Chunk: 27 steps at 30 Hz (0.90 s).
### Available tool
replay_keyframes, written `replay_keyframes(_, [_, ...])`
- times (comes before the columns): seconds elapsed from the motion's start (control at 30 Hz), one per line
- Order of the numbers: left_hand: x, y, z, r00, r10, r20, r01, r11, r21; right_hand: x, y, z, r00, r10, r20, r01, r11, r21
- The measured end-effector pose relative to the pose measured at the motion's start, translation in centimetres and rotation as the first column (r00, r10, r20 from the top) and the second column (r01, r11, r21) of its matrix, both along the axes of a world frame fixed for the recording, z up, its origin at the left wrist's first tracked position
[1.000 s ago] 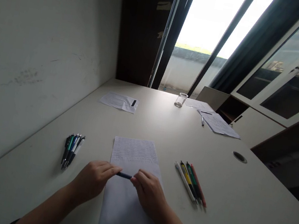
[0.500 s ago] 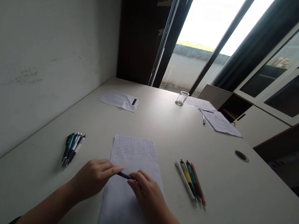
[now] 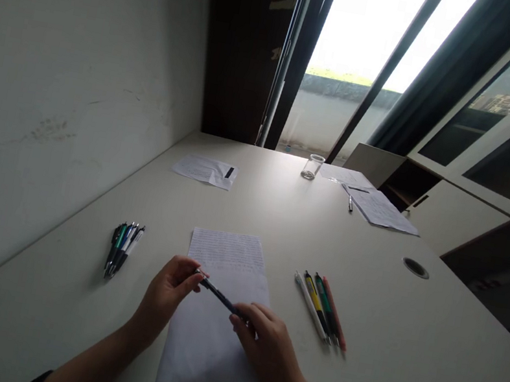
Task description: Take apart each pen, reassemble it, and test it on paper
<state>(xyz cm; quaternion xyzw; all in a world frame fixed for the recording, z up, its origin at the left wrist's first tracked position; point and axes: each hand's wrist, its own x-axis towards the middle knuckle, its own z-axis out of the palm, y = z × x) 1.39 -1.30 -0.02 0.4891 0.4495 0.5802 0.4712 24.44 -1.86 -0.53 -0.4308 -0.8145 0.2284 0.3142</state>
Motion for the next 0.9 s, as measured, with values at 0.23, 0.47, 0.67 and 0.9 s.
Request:
replay_keyframes(0.23, [2.4, 1.3, 0.3, 0.924, 0.203, 0.324, -0.212, 0.977, -0.007, 0.5, -0.8, -0.3, 0.998, 0.040, -0.054, -0.041, 0.999, -0.018])
replay_keyframes(0.47, [-0.6, 3.0, -0.1, 0.835, 0.388, 0.390, -0.398, 0.915, -0.056, 4.7, 0.5, -0.2, 0.993, -0.096, -0.069, 0.097, 0.995, 0.011])
replay_keyframes(0.67, [-0.8, 2.9, -0.4, 0.855, 0.344, 0.388, -0.352, 0.934, -0.054, 6.5, 0.9, -0.4, 0.979, -0.169, -0.112, 0.161, 0.984, -0.073])
replay_keyframes(0.9, [-0.9, 2.9, -0.5, 0.864, 0.352, 0.359, -0.357, 0.933, -0.054, 6.2, 0.8, -0.3, 0.979, -0.169, -0.110, 0.159, 0.983, -0.090])
